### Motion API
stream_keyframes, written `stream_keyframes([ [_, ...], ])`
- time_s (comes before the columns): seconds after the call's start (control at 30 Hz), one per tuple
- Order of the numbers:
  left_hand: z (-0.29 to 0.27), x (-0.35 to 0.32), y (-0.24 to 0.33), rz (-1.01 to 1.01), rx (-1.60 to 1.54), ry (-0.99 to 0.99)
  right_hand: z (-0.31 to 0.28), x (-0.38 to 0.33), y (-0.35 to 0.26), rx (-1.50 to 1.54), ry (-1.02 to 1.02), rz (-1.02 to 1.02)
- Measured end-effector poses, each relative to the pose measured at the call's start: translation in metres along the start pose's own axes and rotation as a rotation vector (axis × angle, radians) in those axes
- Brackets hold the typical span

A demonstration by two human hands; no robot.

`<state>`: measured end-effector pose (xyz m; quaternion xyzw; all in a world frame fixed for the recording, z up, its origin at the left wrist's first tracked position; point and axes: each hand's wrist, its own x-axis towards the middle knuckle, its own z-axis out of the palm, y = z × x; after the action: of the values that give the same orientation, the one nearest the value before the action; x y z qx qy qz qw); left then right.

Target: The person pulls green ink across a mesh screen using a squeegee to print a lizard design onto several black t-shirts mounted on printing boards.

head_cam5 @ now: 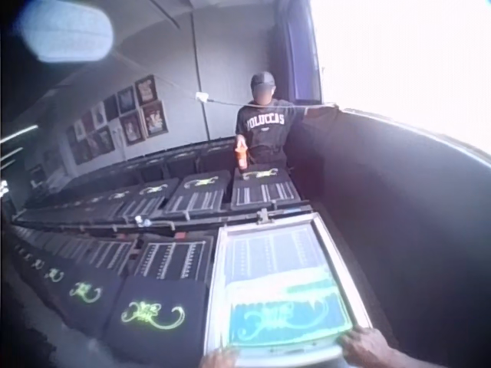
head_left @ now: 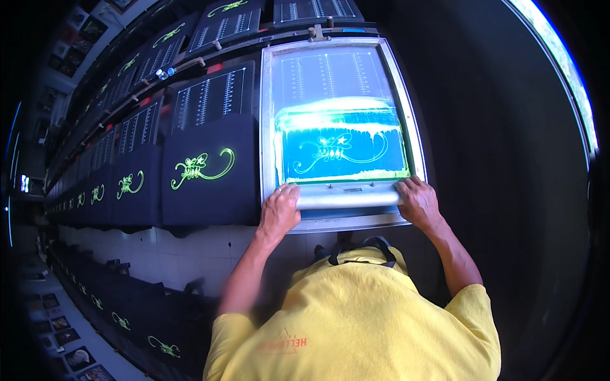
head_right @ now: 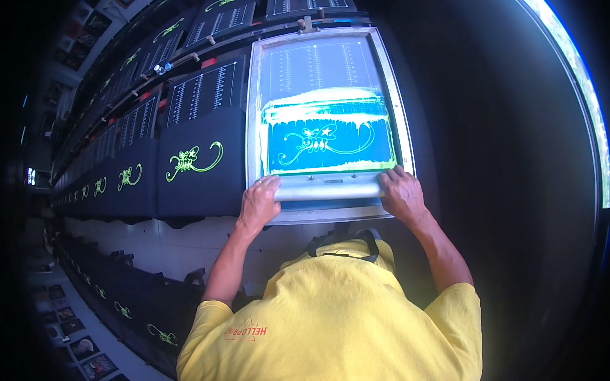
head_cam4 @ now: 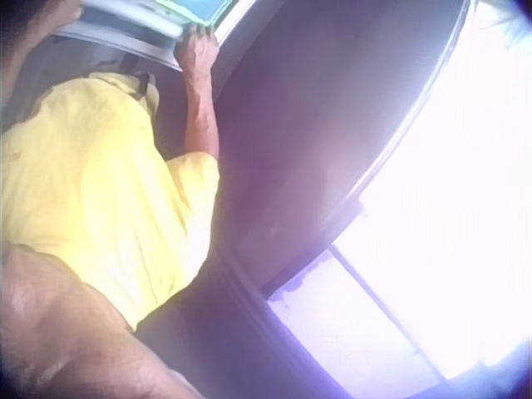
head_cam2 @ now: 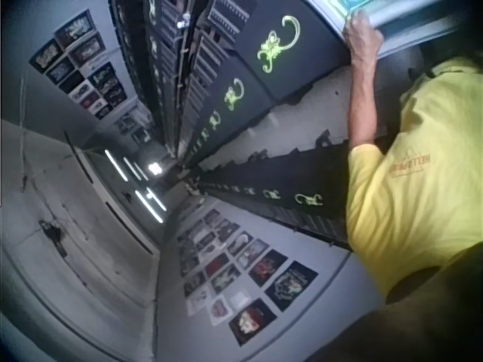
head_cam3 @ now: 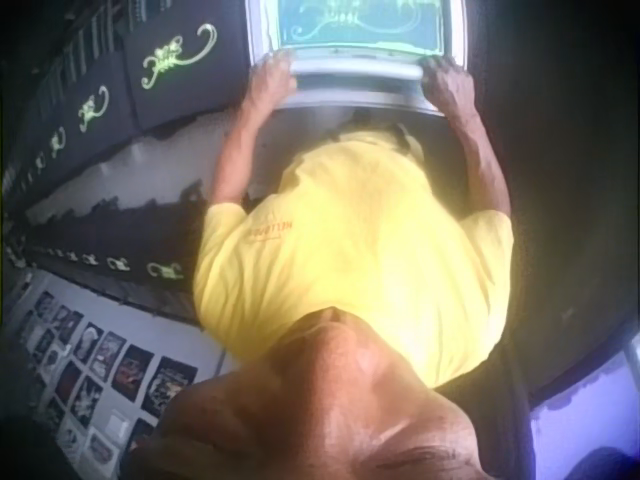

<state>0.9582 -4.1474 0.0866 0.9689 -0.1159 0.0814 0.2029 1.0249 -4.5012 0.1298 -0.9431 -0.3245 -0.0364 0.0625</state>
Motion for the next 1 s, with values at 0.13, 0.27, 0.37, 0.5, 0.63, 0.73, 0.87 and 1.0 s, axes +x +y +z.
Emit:
stream_keyframes([
  [0.13,0.024,-0.010,-0.004,0.063,0.090,0.090,0.019,-0.007,0.001,-0.027,0.057,-0.007],
  [0.27,0.030,0.019,-0.024,0.101,0.084,0.137,0.032,0.017,0.017,-0.043,0.076,-0.007],
  [0.37,0.031,0.062,-0.047,0.127,0.069,0.150,0.033,0.057,0.036,-0.049,0.083,-0.007],
  [0.5,0.029,0.119,-0.071,0.090,0.051,0.136,0.039,0.114,0.069,-0.075,0.054,-0.013],
  [0.63,0.025,0.152,-0.087,0.058,0.047,0.093,0.028,0.149,0.080,-0.082,0.032,0.016],
  [0.73,0.019,0.159,-0.087,0.011,0.040,0.038,0.024,0.157,0.087,-0.039,0.032,0.002],
  [0.87,0.007,0.145,-0.069,-0.017,0.065,-0.002,0.029,0.130,0.083,-0.040,0.064,0.012],
  [1.0,-0.004,0.072,-0.031,0.050,0.030,0.084,0.019,0.063,0.045,-0.014,0.120,-0.018],
])
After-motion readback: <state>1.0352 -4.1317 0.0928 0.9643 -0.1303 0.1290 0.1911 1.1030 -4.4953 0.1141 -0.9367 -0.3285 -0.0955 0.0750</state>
